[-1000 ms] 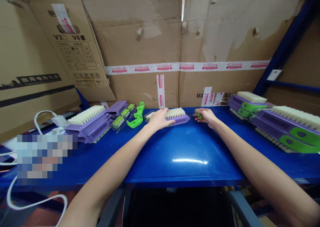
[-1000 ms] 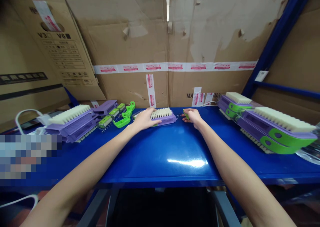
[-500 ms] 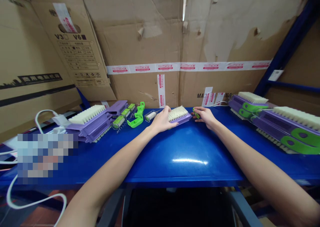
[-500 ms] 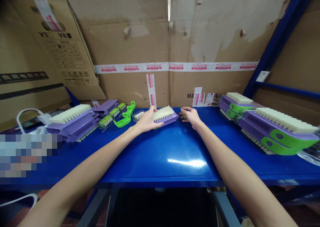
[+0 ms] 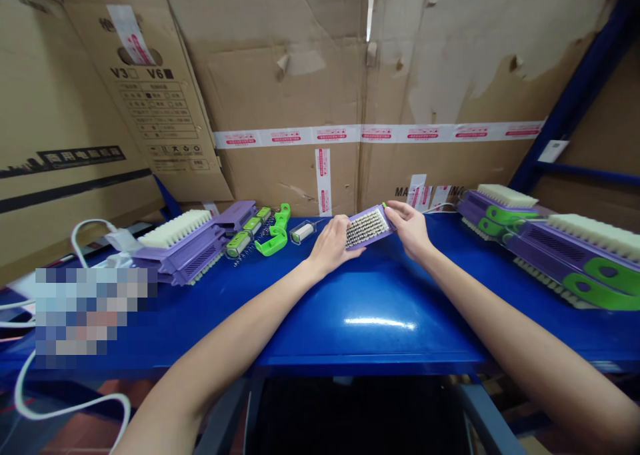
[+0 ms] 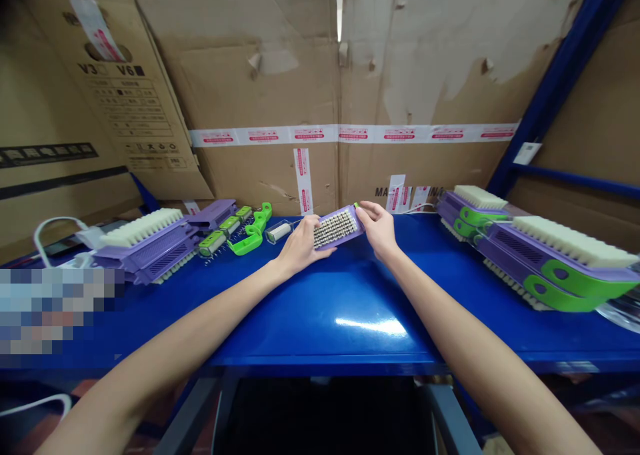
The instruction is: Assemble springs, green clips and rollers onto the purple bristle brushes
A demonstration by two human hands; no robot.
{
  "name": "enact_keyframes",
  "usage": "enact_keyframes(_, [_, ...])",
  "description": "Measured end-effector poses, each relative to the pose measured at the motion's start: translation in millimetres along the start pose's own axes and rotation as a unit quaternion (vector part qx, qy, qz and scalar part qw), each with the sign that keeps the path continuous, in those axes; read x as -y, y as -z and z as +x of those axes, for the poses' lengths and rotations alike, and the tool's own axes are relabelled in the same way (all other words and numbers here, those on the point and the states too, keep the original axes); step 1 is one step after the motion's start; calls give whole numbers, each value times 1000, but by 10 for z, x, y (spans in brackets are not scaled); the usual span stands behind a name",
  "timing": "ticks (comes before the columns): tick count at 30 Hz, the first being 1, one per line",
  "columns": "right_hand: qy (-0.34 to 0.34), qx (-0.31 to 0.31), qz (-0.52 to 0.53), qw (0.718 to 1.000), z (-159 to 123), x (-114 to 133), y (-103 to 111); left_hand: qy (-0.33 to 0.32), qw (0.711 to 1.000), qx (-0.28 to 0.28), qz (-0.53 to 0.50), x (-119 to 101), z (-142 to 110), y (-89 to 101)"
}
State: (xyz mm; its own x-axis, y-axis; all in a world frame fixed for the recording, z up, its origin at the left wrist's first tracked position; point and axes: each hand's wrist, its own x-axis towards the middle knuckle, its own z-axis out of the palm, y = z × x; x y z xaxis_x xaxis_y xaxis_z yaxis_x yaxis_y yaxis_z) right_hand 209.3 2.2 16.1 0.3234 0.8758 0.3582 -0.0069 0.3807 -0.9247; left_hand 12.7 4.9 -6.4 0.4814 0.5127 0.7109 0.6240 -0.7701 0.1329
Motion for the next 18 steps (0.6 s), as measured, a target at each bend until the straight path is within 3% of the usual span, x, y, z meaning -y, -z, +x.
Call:
enact_keyframes(11, [2,10,41,999,-60,7,-72,-39,995,-91,27,75,-6,-61])
enact_keyframes(18, [34,-22,61,997,-93,44,-102,19,992,-87,95,7,-2,-35])
